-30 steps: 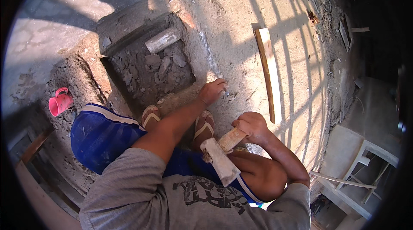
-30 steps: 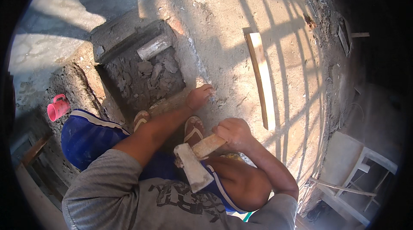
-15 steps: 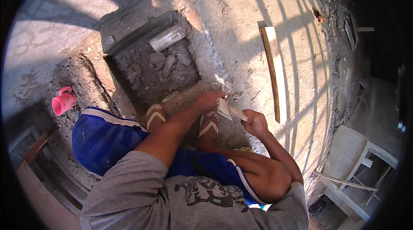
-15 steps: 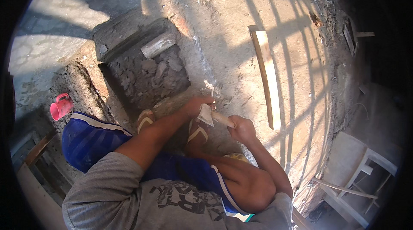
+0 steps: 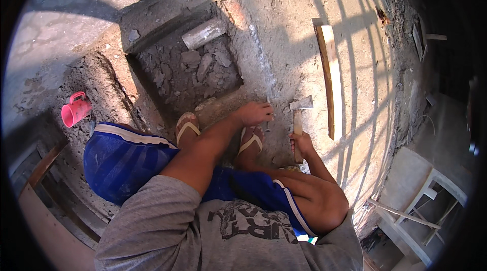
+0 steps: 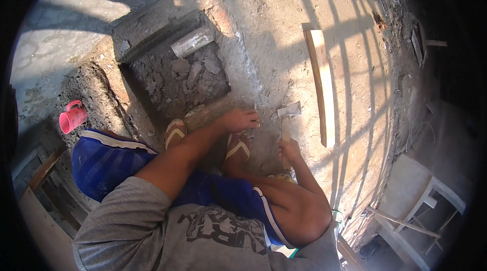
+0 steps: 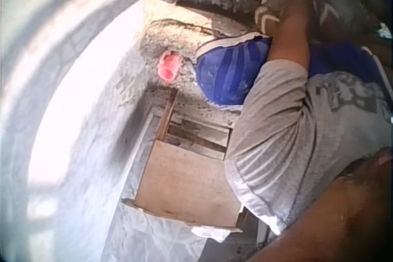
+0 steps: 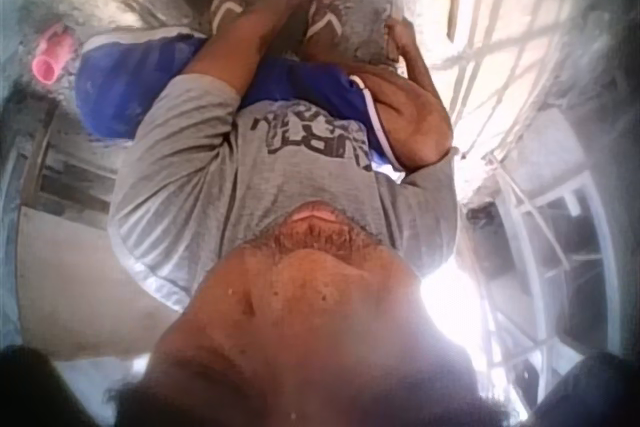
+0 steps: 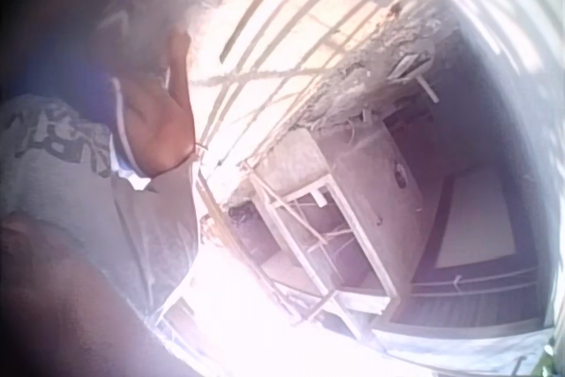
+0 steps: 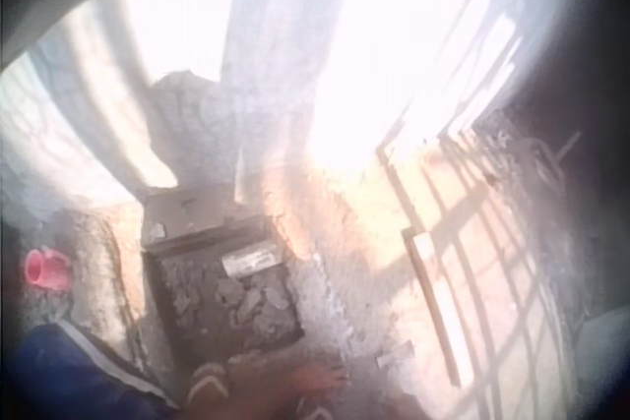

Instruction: The person uses a hatchet to chip away at the edges of a hole in a concrete floor and then uses a trowel to scrape and move debris within the hole.

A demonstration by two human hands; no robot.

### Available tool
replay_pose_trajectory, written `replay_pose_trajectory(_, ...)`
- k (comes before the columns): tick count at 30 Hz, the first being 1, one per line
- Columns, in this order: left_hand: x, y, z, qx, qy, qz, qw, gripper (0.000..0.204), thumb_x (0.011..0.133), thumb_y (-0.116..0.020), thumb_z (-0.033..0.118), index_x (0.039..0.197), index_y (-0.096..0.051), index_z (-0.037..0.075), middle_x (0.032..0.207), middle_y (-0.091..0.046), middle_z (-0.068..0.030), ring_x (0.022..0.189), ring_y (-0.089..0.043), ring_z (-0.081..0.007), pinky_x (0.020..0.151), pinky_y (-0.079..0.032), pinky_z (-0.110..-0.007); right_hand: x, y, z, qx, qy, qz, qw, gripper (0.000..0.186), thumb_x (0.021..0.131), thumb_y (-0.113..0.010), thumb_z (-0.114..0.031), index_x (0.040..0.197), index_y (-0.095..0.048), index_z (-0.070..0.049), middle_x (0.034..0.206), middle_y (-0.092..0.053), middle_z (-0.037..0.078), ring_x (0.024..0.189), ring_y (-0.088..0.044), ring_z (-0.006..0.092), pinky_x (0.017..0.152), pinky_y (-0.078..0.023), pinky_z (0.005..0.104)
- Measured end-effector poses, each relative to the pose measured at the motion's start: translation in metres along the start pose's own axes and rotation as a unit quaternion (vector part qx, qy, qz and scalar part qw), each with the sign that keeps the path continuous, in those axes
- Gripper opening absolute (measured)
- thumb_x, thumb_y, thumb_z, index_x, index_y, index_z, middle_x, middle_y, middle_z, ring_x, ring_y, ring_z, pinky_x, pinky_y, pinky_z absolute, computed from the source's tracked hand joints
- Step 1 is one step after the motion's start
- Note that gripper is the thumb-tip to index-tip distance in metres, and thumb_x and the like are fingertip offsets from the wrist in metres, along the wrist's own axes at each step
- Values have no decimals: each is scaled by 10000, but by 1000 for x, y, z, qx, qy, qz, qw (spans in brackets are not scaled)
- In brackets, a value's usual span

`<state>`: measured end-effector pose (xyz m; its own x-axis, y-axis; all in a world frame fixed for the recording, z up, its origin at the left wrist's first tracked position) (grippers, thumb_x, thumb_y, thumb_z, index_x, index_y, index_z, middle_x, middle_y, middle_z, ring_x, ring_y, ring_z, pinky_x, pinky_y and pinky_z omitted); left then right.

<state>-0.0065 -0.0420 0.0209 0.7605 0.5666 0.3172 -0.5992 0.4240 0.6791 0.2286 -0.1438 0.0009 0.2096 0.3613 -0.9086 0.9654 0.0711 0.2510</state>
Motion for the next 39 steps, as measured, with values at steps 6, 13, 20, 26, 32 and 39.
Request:
replay_pose_trajectory(6, 18, 7, -19, -116, 127, -12, 985, 159, 861, -577, 154, 1008, -630, 122, 1092, -609, -94, 1049, -641, -332, 783, -557, -449, 12, 7, 11, -102, 79, 44, 991, 124, 891, -689, -95, 952, -598, -37, 661, -564, 44, 495, -561, 178, 463, -486, 343)
replay_pose_trajectory(13, 7, 12, -56, 35, 246, -30, 968, 149, 905, -558, 164, 975, -640, 60, 974, -700, -150, 869, -709, -370, 733, -565, -462, 12, 5, 4, -109, 76, 32, 991, 123, 890, -682, -82, 949, -592, -25, 664, -566, 49, 488, -561, 169, 447, -483, 341)
replay_pose_trajectory(20, -7, 28, -69, 63, 246, 1, 967, 166, 854, -617, 195, 921, -696, 64, 882, -731, -144, 816, -739, -336, 697, -579, -458, 20, 20, 8, -154, 80, 39, 984, 121, 891, -661, -82, 969, -591, -22, 677, -575, 59, 496, -577, 177, 449, -495, 340)
replay_pose_trajectory(26, 15, 18, -84, 85, 273, -209, 935, 200, 819, -625, 153, 889, -789, 62, 945, -758, -170, 857, -739, -336, 721, -586, -474, 16, 10, 0, -211, 112, 87, 967, 346, 827, -783, -210, 1038, -604, -1, 797, -674, 106, 607, -667, 214, 517, -539, 359)
replay_pose_trajectory(32, 83, 134, -121, 256, 118, -211, 936, 196, 773, -658, 136, 898, -810, 141, 896, -772, -87, 887, -741, -282, 701, -582, -432, 44, 9, 3, -276, 121, 46, 952, 409, 757, -758, -136, 1097, -606, 31, 890, -694, 160, 715, -707, 268, 578, -580, 396)
replay_pose_trajectory(39, 13, 349, -111, 142, 317, -94, 933, 217, 781, -596, 123, 923, -751, 70, 863, -722, -172, 789, -710, -346, 679, -530, -521, 23, 12, -1, -403, -10, -26, 915, 517, 799, -779, -274, 1165, -625, 57, 1011, -701, 195, 928, -720, 297, 635, -589, 433)
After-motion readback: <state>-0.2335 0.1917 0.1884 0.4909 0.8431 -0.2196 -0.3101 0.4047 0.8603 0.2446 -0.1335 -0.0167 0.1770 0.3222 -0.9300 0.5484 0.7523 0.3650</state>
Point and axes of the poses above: each hand's wrist, its own x-axis towards the middle knuckle, its own y-axis out of the back of the hand, z = x × y, the point moved 9 cm from there along x, towards the middle knuckle
